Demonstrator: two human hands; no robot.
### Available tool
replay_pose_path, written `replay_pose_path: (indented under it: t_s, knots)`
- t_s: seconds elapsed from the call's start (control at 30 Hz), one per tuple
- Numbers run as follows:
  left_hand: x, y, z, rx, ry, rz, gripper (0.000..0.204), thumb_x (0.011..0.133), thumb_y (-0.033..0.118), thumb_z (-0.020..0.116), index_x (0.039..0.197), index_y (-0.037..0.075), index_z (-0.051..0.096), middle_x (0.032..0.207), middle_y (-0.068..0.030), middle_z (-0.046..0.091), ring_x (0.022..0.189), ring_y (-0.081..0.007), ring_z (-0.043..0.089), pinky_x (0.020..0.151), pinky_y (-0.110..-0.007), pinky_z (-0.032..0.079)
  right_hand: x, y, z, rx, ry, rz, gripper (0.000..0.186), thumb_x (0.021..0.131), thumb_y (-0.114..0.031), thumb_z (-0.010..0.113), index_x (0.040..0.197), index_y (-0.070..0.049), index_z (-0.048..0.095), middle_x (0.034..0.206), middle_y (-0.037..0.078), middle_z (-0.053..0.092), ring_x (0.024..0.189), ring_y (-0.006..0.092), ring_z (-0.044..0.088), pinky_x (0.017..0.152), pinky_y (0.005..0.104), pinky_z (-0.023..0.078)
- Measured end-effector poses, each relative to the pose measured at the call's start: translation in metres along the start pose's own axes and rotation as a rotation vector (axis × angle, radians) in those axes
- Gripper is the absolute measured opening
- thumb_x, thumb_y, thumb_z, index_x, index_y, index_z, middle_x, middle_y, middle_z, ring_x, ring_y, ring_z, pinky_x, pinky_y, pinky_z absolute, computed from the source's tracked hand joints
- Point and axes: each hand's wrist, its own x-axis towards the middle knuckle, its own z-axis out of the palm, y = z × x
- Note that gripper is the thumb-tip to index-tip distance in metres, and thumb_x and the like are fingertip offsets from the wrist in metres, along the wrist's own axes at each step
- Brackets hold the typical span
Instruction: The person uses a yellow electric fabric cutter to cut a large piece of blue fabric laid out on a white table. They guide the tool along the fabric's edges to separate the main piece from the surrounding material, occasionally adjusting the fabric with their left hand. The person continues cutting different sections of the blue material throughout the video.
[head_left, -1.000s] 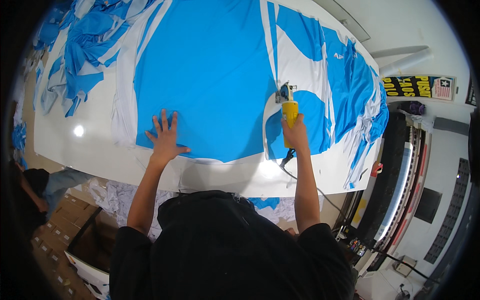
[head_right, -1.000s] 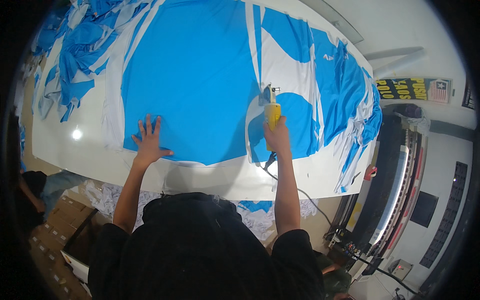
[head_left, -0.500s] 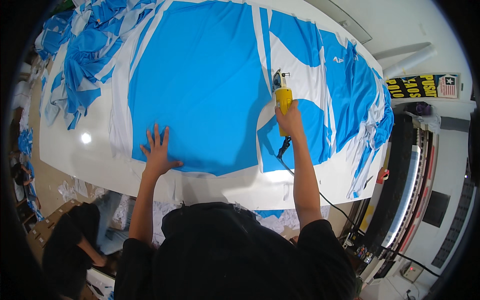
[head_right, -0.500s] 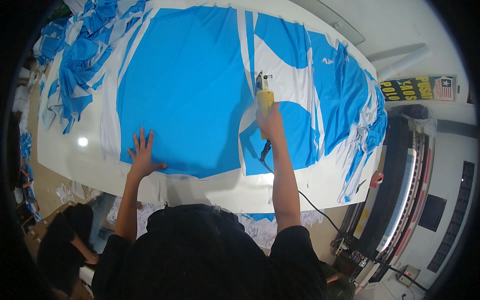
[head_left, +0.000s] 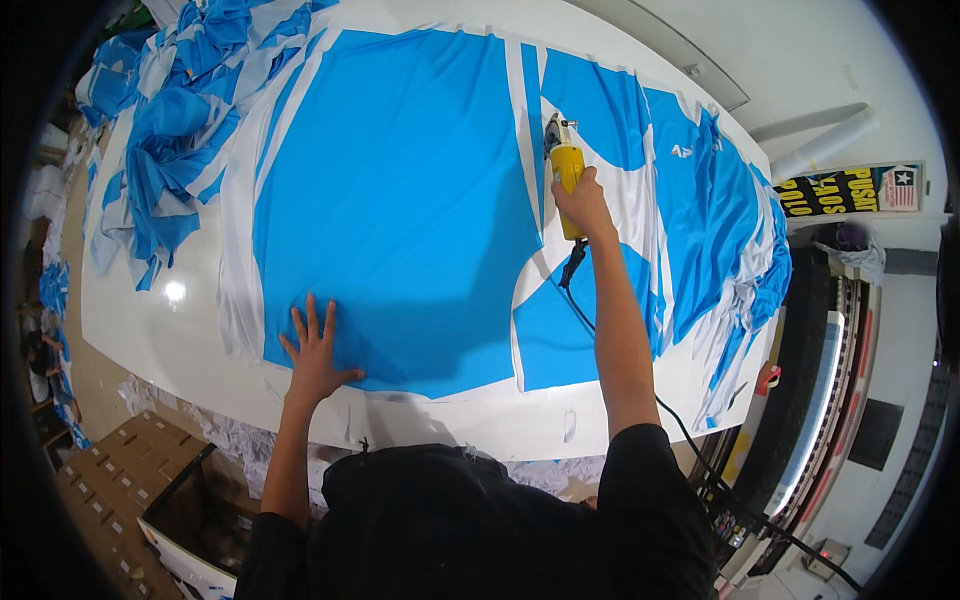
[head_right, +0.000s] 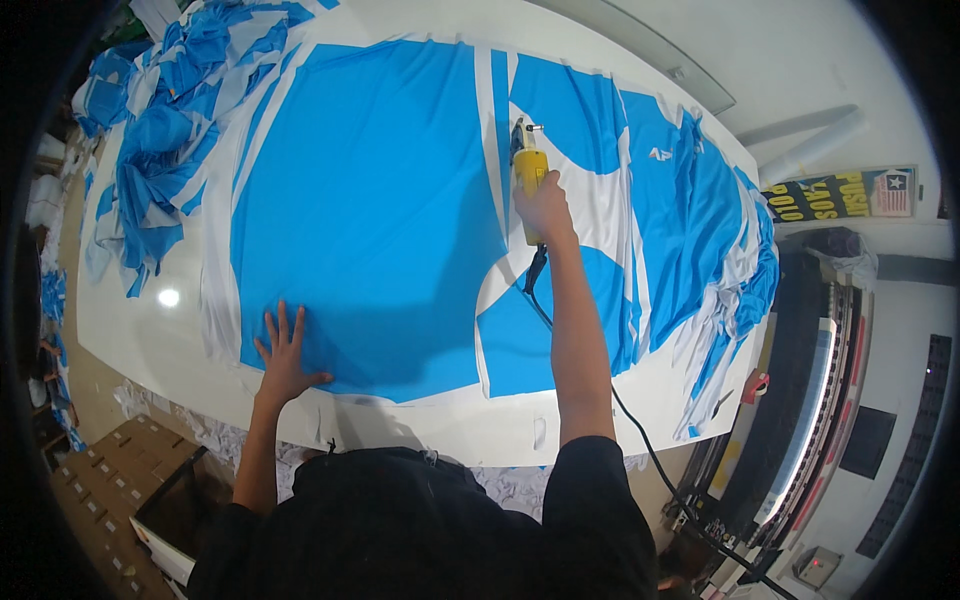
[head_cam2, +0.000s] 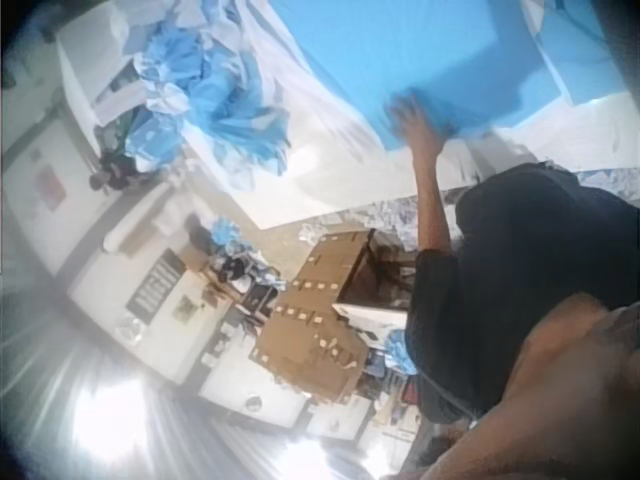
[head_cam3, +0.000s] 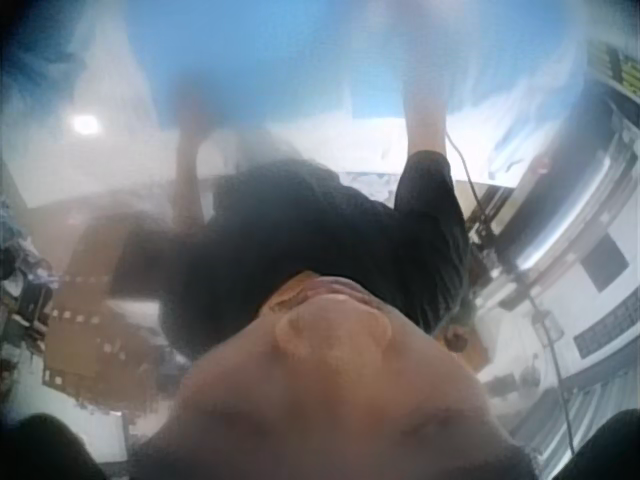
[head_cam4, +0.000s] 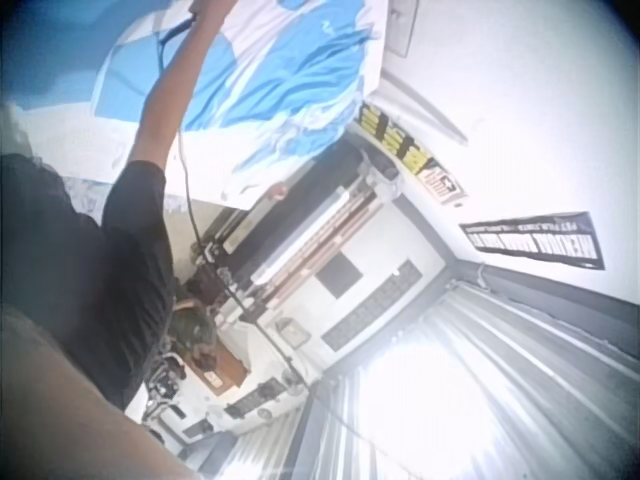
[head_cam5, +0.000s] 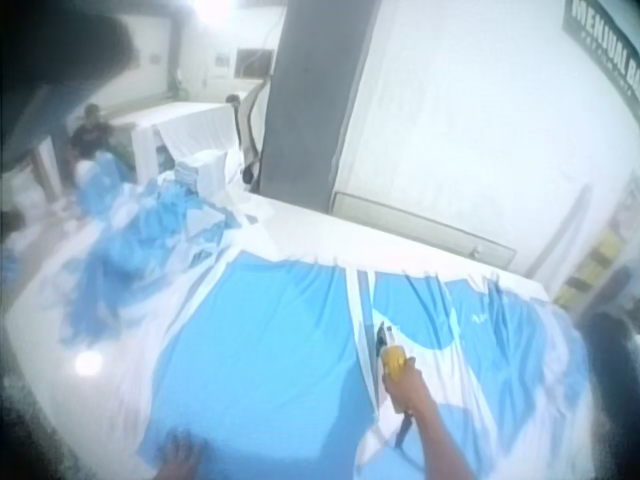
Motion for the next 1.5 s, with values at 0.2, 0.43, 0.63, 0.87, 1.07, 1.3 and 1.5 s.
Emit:
replay_pose_path:
  t_s: [0.2, 0.43, 0.63, 0.87, 1.07, 1.3, 1.5]
  knots:
    - [0.001, 0.002, -0.004, 0.004, -0.003, -0.002, 0.146, 0.052, 0.043, 0.100, 0.169, 0.017, 0.016, 0.175, -0.0201, -0.001, 0.159, -0.0510, -0.003, 0.112, -0.085, 0.007, 0.052, -0.015, -0.003, 0.033, 0.004, -0.020, 0.069, 0.089, -0.041, 0.069, 0.122, 0.013, 0.040, 0.104, 0.041, 0.067, 0.093, 0.0519, 0.073, 0.078, 0.0504, 0.062]
    - [0.002, 0.004, -0.006, -0.020, -0.006, 0.002, 0.146, 0.052, 0.045, 0.100, 0.168, 0.015, 0.017, 0.175, -0.0216, 0.001, 0.159, -0.0513, -0.004, 0.112, -0.085, 0.005, 0.114, -0.025, -0.005, -0.009, 0.004, -0.028, 0.075, 0.088, -0.044, 0.070, 0.125, 0.014, 0.040, 0.106, 0.040, 0.068, 0.097, 0.0511, 0.072, 0.080, 0.0497, 0.062]
    - [0.003, 0.006, -0.010, -0.022, -0.035, -0.020, 0.145, 0.052, 0.045, 0.100, 0.168, 0.014, 0.018, 0.175, -0.0231, 0.000, 0.159, -0.0518, -0.004, 0.112, -0.084, 0.004, 0.161, -0.040, -0.006, -0.016, 0.007, -0.006, 0.084, 0.085, -0.038, 0.071, 0.136, 0.017, 0.033, 0.109, 0.039, 0.069, 0.101, 0.0500, 0.072, 0.085, 0.0495, 0.061]
    - [0.005, 0.005, -0.013, -0.002, -0.061, -0.022, 0.148, 0.052, 0.050, 0.099, 0.169, 0.014, 0.015, 0.174, -0.0244, -0.004, 0.158, -0.0520, -0.007, 0.115, -0.081, 0.002, 0.229, -0.047, -0.005, -0.031, 0.022, -0.041, 0.088, 0.083, -0.039, 0.072, 0.137, 0.018, 0.032, 0.113, 0.040, 0.068, 0.103, 0.0502, 0.071, 0.088, 0.0487, 0.061]
    - [0.007, 0.003, -0.011, -0.021, -0.032, -0.014, 0.146, 0.052, 0.052, 0.098, 0.168, 0.015, 0.018, 0.173, -0.0265, 0.001, 0.158, -0.0535, -0.004, 0.114, -0.083, 0.001, 0.276, -0.065, -0.011, -0.063, 0.035, -0.023, 0.086, 0.082, -0.040, 0.072, 0.136, 0.016, 0.035, 0.120, 0.038, 0.066, 0.109, 0.0487, 0.070, 0.091, 0.0482, 0.060]
    - [0.005, -0.019, -0.013, -0.001, -0.041, -0.016, 0.147, 0.047, 0.049, 0.100, 0.168, 0.022, 0.022, 0.174, -0.0241, 0.003, 0.159, -0.0516, -0.001, 0.114, -0.083, 0.002, 0.338, -0.055, -0.001, 0.050, 0.192, -0.058, 0.082, 0.087, -0.049, 0.072, 0.129, 0.015, 0.043, 0.114, 0.037, 0.069, 0.106, 0.0478, 0.071, 0.088, 0.0491, 0.060]
    - [-0.038, -0.176, -0.053, 0.667, 0.281, -0.327, 0.085, 0.093, 0.020, 0.069, 0.166, 0.012, 0.026, 0.168, -0.0261, 0.025, 0.155, -0.0525, 0.020, 0.123, -0.072, 0.010, 0.230, 0.022, 0.005, 0.297, 0.344, -0.106, 0.068, 0.090, -0.050, 0.073, 0.118, 0.008, 0.053, 0.102, 0.032, 0.072, 0.095, 0.0443, 0.074, 0.079, 0.0494, 0.059]
